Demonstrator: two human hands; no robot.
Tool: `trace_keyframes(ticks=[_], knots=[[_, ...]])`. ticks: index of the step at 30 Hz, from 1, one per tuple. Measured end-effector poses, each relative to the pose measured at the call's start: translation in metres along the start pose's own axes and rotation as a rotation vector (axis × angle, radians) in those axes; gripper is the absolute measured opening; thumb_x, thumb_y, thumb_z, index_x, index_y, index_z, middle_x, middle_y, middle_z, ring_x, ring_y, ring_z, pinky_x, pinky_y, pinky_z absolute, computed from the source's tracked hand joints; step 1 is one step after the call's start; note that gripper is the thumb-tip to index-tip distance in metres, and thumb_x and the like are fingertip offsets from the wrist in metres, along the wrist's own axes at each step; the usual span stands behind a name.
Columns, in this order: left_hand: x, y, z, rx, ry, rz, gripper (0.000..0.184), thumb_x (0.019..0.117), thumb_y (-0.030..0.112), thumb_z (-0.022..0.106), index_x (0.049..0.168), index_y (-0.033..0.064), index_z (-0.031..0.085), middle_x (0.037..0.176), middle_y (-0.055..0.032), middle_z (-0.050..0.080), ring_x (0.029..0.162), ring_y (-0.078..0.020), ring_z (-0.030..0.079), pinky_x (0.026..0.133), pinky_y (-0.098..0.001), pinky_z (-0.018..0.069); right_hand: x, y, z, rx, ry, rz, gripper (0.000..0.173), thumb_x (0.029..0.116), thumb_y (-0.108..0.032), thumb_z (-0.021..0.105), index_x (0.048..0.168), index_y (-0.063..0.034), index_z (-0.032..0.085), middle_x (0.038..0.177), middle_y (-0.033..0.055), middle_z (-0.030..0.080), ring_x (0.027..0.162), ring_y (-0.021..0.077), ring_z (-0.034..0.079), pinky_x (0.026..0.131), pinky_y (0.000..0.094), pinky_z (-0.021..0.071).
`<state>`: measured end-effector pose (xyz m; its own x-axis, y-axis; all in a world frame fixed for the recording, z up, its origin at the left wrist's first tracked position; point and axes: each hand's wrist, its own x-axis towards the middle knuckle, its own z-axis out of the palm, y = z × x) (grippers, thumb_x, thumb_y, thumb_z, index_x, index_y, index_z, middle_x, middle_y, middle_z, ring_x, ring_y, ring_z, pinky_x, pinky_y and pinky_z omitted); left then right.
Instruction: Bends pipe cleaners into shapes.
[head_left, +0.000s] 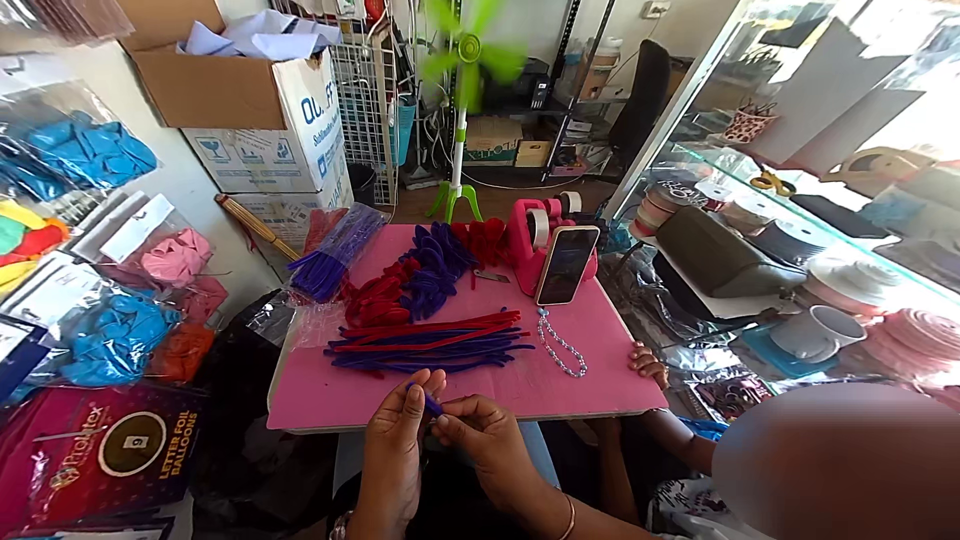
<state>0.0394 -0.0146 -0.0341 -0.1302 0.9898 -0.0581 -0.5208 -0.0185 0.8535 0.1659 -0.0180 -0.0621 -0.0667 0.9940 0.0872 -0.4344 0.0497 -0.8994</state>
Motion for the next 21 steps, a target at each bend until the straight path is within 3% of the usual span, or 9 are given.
trace_keyframes(ticks=[3, 6, 8, 12, 16, 21], knots=[[-0.003, -0.003, 0.002, -0.045, 0.036, 0.015, 0.019, 0.1043, 0.002, 0.051, 0.113, -0.0009, 0.066, 0.106, -0.0117, 0.078, 0.098, -0.0175, 0.076, 0.089, -0.0287, 0.0605, 0.001, 0.003, 0.003, 0.015, 0.023, -0.041, 0.013, 0.0879, 0.007, 0.072, 0.100, 0.0009, 0.074, 0.090, 0.0084, 0.077, 0.078, 0.0118, 0.074, 0.075, 0.0269, 0.0623], [-0.006, -0.008, 0.000, 0.025, -0.010, 0.160, 0.013, 0.0996, 0.003, 0.060, 0.107, 0.0006, 0.071, 0.106, -0.0109, 0.078, 0.099, -0.0154, 0.075, 0.090, -0.0278, 0.0597, 0.001, 0.006, 0.002, 0.024, -0.003, -0.069, 0.014, 0.0882, 0.006, 0.072, 0.100, -0.0017, 0.074, 0.094, 0.0071, 0.077, 0.081, 0.0112, 0.074, 0.079, 0.0269, 0.0620], [-0.006, -0.013, -0.005, 0.156, -0.106, 0.362, 0.016, 0.0974, 0.011, 0.068, 0.110, 0.0049, 0.076, 0.111, -0.0068, 0.077, 0.104, -0.0132, 0.074, 0.092, -0.0262, 0.0588, 0.001, 0.006, 0.002, 0.027, -0.031, -0.084, 0.014, 0.0881, 0.004, 0.074, 0.100, -0.0039, 0.074, 0.097, 0.0049, 0.077, 0.084, 0.0090, 0.073, 0.081, 0.0255, 0.0614], [-0.003, -0.017, -0.011, 0.363, -0.205, 0.646, 0.028, 0.0992, 0.019, 0.067, 0.124, 0.0083, 0.073, 0.121, -0.0042, 0.075, 0.111, -0.0141, 0.071, 0.097, -0.0283, 0.0581, 0.002, 0.007, 0.002, 0.036, -0.065, -0.128, 0.013, 0.0891, 0.001, 0.074, 0.099, -0.0078, 0.073, 0.103, 0.0023, 0.076, 0.091, 0.0058, 0.072, 0.083, 0.0227, 0.0600], [-0.004, -0.016, -0.011, 0.409, -0.229, 0.714, 0.030, 0.1004, 0.021, 0.065, 0.127, 0.0079, 0.069, 0.123, -0.0048, 0.073, 0.113, -0.0146, 0.071, 0.098, -0.0287, 0.0582, 0.001, 0.010, 0.002, 0.063, -0.079, -0.166, 0.012, 0.0891, -0.003, 0.075, 0.099, -0.0095, 0.074, 0.108, 0.0017, 0.075, 0.097, 0.0056, 0.071, 0.085, 0.0222, 0.0591], [-0.003, -0.015, -0.010, 0.385, -0.238, 0.699, 0.023, 0.1004, 0.020, 0.065, 0.119, 0.0088, 0.071, 0.118, -0.0039, 0.075, 0.110, -0.0135, 0.072, 0.095, -0.0270, 0.0588, 0.002, 0.009, 0.002, 0.068, -0.077, -0.171, 0.013, 0.0887, 0.000, 0.075, 0.097, -0.0103, 0.074, 0.106, 0.0002, 0.074, 0.095, 0.0037, 0.070, 0.084, 0.0210, 0.0589]])
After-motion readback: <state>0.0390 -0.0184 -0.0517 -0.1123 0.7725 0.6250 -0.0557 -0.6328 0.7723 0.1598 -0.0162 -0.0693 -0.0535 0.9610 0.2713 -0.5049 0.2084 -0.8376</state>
